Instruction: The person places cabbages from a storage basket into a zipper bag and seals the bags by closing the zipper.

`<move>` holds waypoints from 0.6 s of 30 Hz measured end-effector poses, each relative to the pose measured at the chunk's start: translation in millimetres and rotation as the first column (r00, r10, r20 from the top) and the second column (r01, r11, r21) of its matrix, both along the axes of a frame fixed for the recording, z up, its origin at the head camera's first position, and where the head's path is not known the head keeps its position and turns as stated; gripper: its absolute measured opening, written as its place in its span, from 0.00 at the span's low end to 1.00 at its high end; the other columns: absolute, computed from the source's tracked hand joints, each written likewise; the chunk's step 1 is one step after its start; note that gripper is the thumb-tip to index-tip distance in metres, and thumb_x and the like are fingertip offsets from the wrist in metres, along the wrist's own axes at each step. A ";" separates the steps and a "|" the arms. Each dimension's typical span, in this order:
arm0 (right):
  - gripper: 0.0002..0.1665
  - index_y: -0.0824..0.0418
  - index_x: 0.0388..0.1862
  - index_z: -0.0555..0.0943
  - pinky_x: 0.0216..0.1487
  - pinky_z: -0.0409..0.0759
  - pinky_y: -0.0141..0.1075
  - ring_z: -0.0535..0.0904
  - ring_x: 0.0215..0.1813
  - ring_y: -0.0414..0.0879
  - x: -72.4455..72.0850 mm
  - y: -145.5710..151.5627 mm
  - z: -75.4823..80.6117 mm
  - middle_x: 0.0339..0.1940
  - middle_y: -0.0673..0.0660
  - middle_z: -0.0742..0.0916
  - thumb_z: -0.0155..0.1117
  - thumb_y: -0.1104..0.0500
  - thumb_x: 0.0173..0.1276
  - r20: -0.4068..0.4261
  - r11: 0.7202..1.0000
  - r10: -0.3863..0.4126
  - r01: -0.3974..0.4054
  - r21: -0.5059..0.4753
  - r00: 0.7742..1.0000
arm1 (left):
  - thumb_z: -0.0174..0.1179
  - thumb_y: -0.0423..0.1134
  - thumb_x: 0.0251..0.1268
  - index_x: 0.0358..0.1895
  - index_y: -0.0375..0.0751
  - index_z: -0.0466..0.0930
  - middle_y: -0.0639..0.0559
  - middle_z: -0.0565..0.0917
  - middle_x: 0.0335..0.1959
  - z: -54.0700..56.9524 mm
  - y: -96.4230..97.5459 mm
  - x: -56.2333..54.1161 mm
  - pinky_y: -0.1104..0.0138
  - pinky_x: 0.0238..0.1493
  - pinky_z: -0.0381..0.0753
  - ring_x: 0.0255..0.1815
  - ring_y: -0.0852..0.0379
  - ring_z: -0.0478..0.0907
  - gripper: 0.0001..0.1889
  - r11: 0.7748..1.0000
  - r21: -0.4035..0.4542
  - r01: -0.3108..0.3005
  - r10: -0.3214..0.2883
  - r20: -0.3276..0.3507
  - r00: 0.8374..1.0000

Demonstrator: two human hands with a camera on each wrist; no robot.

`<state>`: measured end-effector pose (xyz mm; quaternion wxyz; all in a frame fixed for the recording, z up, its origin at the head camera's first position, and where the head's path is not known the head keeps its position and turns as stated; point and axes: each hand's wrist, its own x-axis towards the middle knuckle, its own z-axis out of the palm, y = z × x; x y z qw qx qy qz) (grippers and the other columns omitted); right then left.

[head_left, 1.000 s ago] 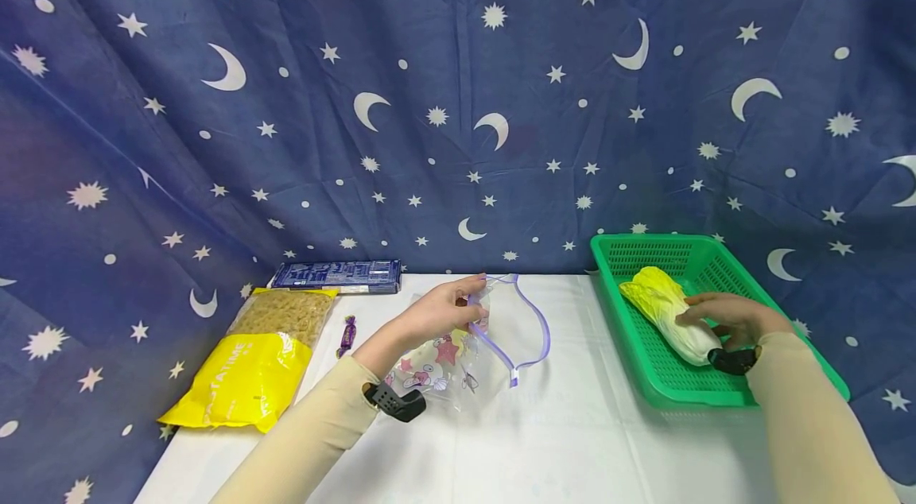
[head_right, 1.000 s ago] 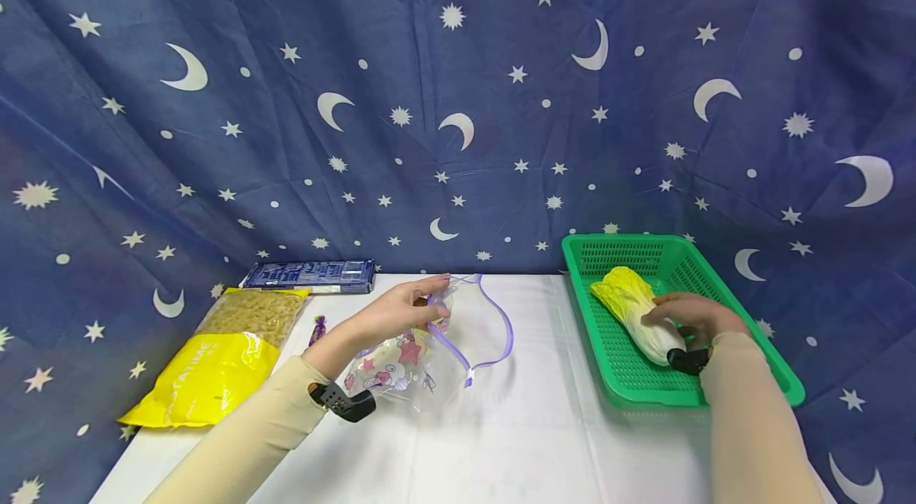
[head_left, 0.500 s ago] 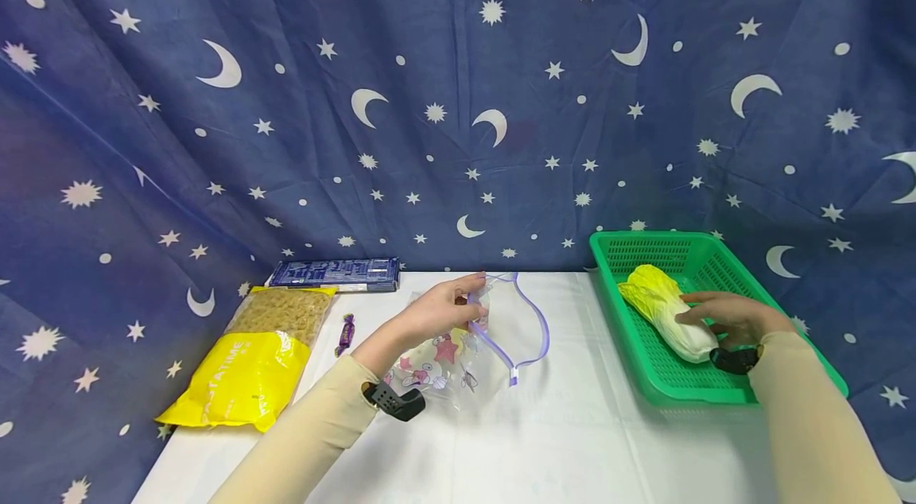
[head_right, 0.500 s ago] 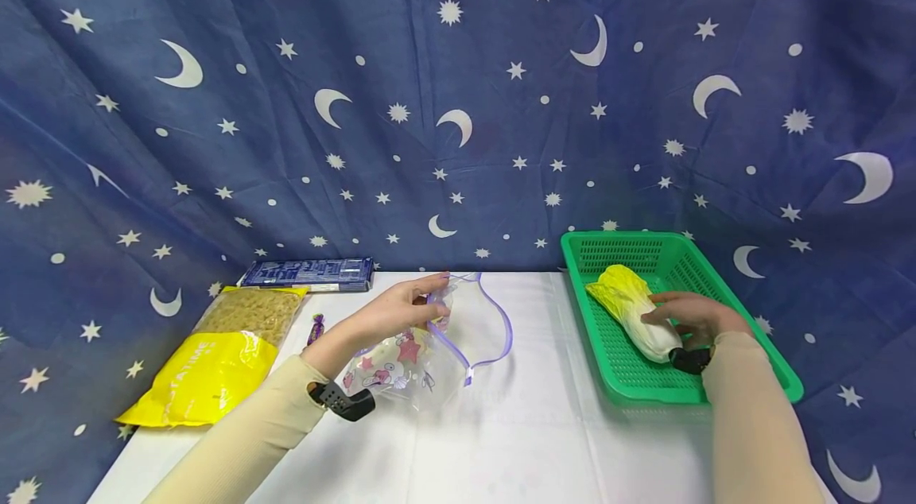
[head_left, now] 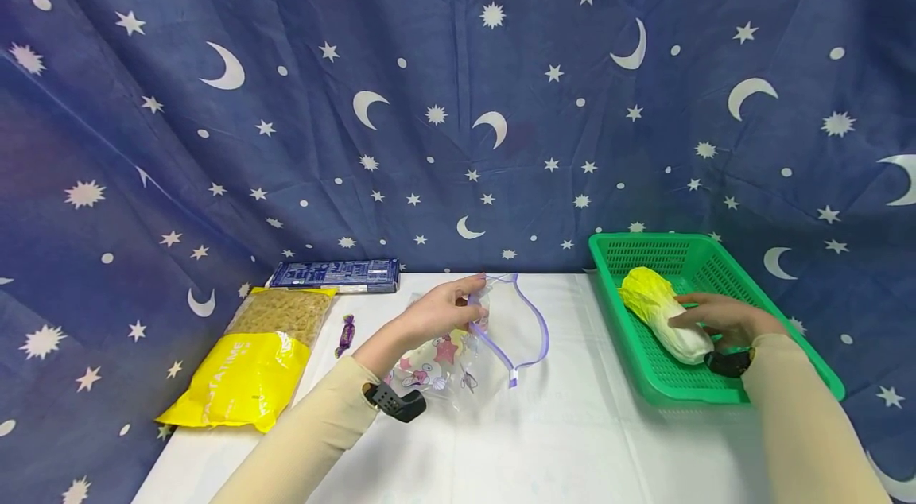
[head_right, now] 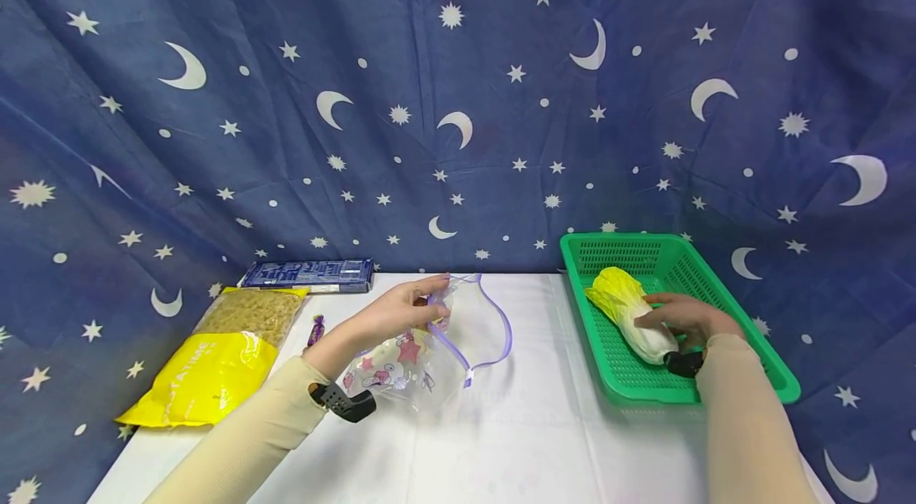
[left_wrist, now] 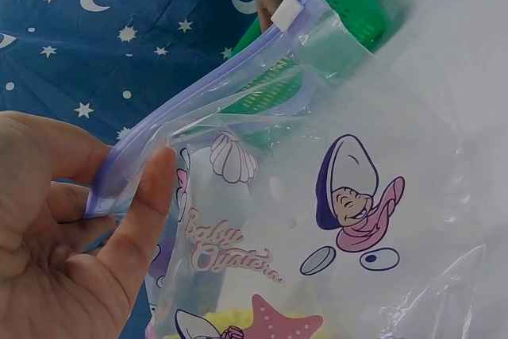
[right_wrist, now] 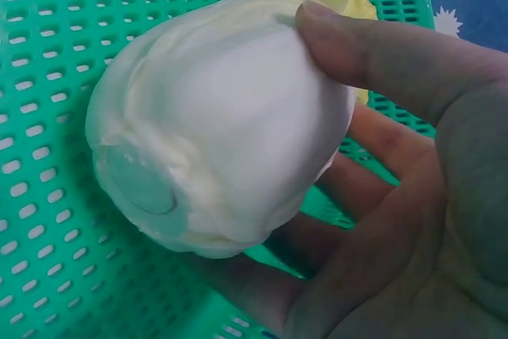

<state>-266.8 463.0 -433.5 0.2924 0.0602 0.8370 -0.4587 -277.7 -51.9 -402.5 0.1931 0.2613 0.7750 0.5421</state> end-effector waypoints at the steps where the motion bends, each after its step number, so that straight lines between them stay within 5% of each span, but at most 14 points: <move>1: 0.55 0.66 0.84 0.40 0.55 0.78 0.57 0.47 0.74 0.83 0.5 -0.4 -0.7 0.79 0.80 0.42 0.63 0.49 0.76 -0.012 1.000 0.002 -0.002 0.005 1.000 | 0.60 0.35 0.72 0.78 0.32 0.60 0.41 0.60 0.80 -0.2 -0.1 0.1 0.63 0.51 0.85 0.55 0.51 0.76 0.35 1.000 0.000 0.000 0.000 0.001 1.000; 11: 0.54 0.68 0.84 0.43 0.55 0.80 0.58 0.55 0.73 0.81 4.4 7.2 -1.4 0.80 0.79 0.45 0.62 0.47 0.77 -0.153 1.000 -0.019 0.019 0.000 0.988 | 0.60 0.35 0.71 0.78 0.31 0.60 0.40 0.59 0.80 -2.5 0.7 0.0 0.63 0.50 0.85 0.53 0.52 0.78 0.35 1.000 0.014 -0.002 0.002 0.013 1.000; 14: 0.54 0.67 0.84 0.41 0.55 0.82 0.54 0.67 0.69 0.72 4.8 8.7 5.4 0.80 0.79 0.49 0.62 0.47 0.77 -0.192 0.997 -0.064 0.053 -0.060 0.979 | 0.60 0.35 0.71 0.78 0.31 0.60 0.40 0.57 0.81 -2.3 1.1 -0.2 0.62 0.50 0.85 0.56 0.52 0.78 0.35 1.000 0.024 -0.002 0.001 0.017 1.000; 18: 0.53 0.65 0.85 0.39 0.53 0.84 0.51 0.79 0.58 0.54 5.3 8.6 18.5 0.72 0.70 0.68 0.60 0.50 0.78 -0.231 0.982 -0.130 0.093 -0.163 0.964 | 0.60 0.34 0.70 0.78 0.30 0.59 0.41 0.57 0.81 -1.0 1.8 -0.4 0.63 0.50 0.85 0.56 0.52 0.78 0.36 1.000 0.027 -0.005 0.004 0.023 1.000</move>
